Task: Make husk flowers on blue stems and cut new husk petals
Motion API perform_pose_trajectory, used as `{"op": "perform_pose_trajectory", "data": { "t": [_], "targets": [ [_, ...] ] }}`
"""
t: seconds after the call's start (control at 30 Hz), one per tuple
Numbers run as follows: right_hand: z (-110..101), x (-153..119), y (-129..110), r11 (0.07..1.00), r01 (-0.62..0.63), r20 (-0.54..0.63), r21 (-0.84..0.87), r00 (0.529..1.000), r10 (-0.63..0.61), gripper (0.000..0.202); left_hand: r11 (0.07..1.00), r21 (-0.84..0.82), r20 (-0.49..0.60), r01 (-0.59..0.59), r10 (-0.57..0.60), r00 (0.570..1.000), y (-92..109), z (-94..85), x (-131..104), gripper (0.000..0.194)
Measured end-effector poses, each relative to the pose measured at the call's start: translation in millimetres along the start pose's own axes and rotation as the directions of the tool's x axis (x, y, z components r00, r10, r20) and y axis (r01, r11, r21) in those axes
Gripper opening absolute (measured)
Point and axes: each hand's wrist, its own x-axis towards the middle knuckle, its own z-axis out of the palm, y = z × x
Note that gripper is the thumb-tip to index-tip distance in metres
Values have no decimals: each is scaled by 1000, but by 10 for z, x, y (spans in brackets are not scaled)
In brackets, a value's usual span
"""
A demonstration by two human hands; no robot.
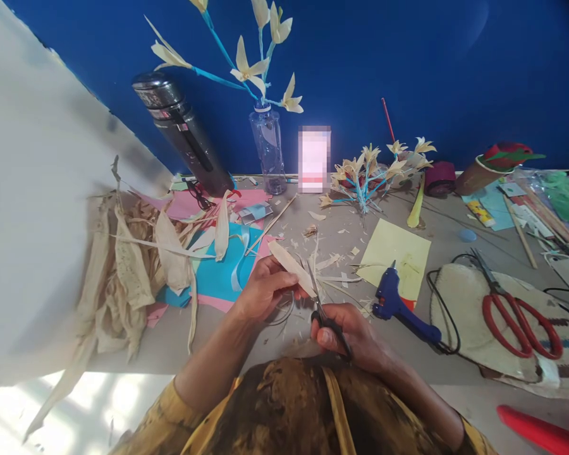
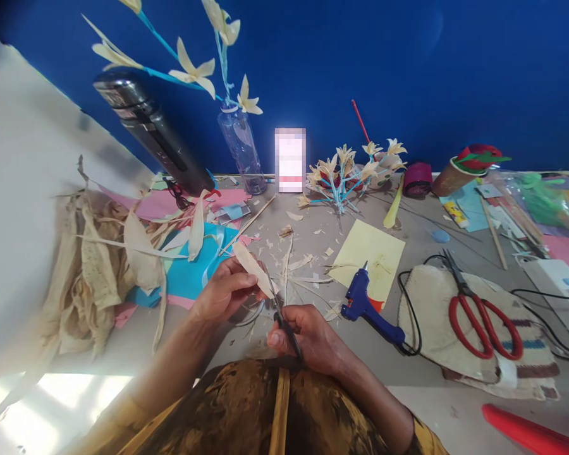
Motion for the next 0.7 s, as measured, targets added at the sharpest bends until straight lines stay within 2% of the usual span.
{"op": "perform_pose_trajectory", "data": {
  "t": [0.23,0.43,0.7],
  "targets": [
    [5,-13,-36,1000,-7,17,-4,1000,7,60,996,-84,3,2,-2,1000,-18,-48,15,6],
    [2,-22,0,1000,3,16,-13,1000,-3,61,998,-68,15,1,0,1000,-30,-64,21,7],
    [16,-6,14,1000,1,23,9,1000,-1,58,1000,-25,-33,-6,6,999,-30,-38,3,7]
  ]
}}
